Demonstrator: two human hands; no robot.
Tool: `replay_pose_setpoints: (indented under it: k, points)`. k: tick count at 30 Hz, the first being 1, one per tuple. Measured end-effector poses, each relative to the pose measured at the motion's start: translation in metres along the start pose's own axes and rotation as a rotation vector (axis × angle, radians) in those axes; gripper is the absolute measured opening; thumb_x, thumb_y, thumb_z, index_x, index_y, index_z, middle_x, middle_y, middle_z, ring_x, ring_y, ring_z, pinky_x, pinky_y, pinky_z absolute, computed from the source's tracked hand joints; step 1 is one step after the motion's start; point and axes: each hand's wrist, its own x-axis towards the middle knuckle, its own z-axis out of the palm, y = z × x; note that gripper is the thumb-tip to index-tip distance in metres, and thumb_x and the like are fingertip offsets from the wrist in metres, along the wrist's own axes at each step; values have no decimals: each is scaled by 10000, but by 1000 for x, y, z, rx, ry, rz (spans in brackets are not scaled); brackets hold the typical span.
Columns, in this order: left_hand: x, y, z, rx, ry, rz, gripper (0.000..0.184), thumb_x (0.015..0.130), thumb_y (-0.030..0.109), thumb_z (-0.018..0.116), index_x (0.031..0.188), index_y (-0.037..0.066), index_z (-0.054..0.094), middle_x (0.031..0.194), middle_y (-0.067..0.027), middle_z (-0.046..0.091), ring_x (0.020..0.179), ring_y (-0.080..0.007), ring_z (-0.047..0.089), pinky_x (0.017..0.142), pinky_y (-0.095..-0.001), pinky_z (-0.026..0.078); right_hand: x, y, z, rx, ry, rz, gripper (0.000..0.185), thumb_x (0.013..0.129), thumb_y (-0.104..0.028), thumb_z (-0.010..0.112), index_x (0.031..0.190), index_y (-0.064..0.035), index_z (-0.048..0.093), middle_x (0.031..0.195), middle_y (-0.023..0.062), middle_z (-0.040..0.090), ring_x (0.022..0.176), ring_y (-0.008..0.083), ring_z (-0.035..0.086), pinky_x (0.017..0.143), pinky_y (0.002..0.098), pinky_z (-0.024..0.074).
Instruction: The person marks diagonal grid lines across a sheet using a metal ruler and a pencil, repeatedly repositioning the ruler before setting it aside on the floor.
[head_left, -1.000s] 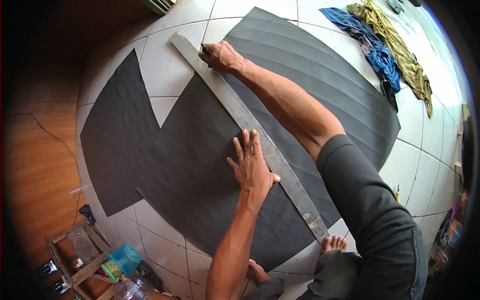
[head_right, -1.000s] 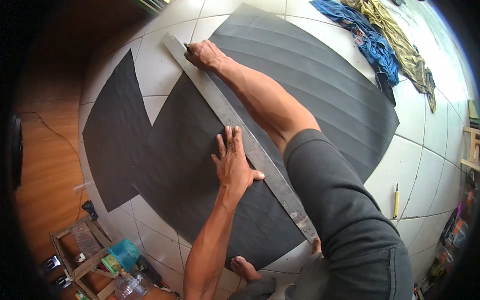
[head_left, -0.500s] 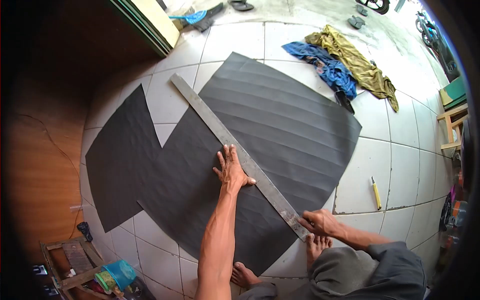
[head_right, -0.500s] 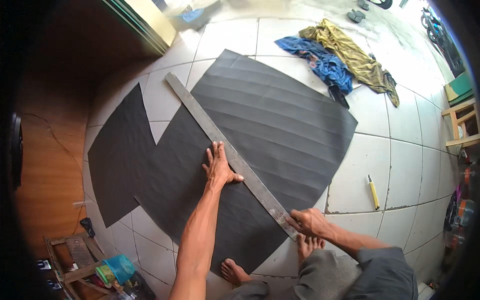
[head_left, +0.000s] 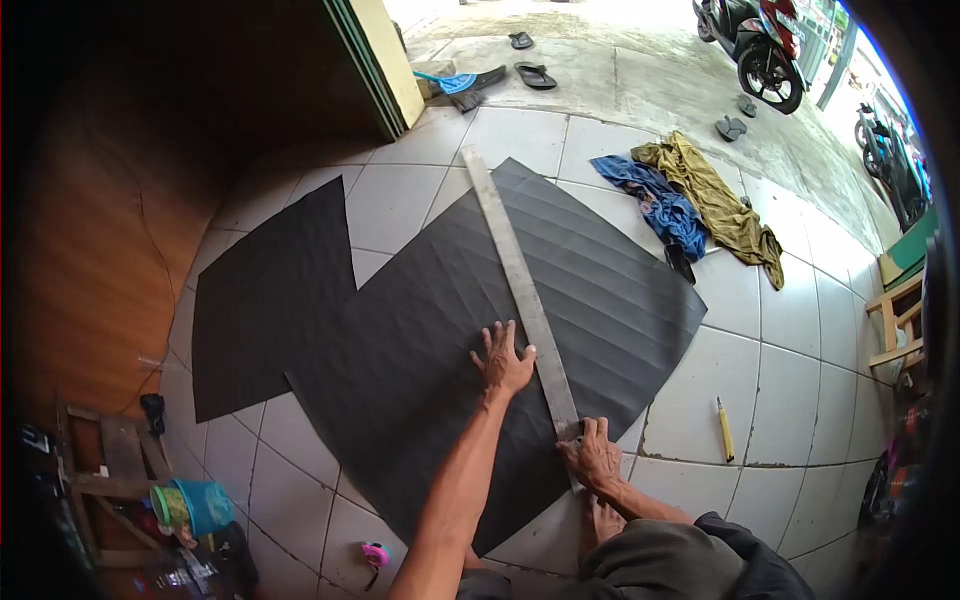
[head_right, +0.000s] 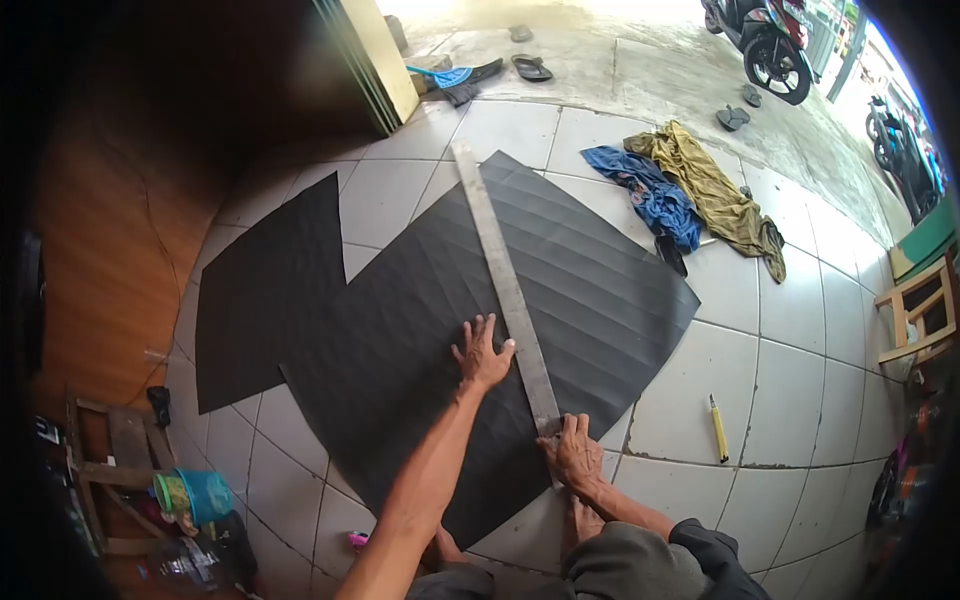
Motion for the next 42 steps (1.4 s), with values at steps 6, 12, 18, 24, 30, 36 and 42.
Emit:
replay_pose_setpoints:
  k: [6,12,18,24,30,36,42]
  points:
    - [-82,-77,30,355,347,249,571,1040,369,442,1578,183,391,1663,-100,308,1543,-347,238,1232,-628,100,22,11,4,43,15,95,500,835,-324,783,1123,-17,512,1116,192,553,957,425,637,808,530,503]
    - [-81,-78,23,353,340,279,568,1040,357,450,1578,182,390,1659,-100,315,1544,-346,232,1240,-612,95,36,26,-2,108,-44,92,437,818,-336,793,1028,6,621,1005,233,708,995,417,682,855,483,521]
    - [-74,-85,10,372,319,283,560,1038,338,465,1577,203,393,1648,-98,338,1537,-331,258,1242,-601,118,38,30,-14,249,-123,117,410,850,-317,756,1039,28,639,958,251,715,936,409,705,838,460,542]
    - [-74,-79,16,398,363,257,555,1032,319,479,1557,150,418,1629,-115,371,1530,-334,277,1235,-611,129,35,41,-9,336,-85,-74,278,900,-201,691,1085,2,652,999,207,708,984,391,684,882,443,534]
    - [-79,-43,55,183,405,234,581,1013,303,493,1531,49,425,1599,-161,406,1523,-349,296,1225,-630,137,58,40,-9,214,-67,-326,227,927,-160,637,1119,-39,638,1032,184,673,1027,391,643,887,460,515]
    - [-84,-39,62,119,406,266,568,1019,316,476,1537,84,437,1576,-133,450,1509,-341,329,1224,-639,136,71,34,-16,140,-81,-367,204,931,-143,623,1109,-42,629,1036,174,668,1022,389,644,875,465,516]
    - [-91,-39,62,346,367,331,573,1034,349,478,1580,207,383,1632,-123,357,1529,-356,268,1221,-650,124,47,44,8,243,6,-288,198,935,-154,628,1103,-53,662,1025,170,677,1002,385,656,873,455,521]
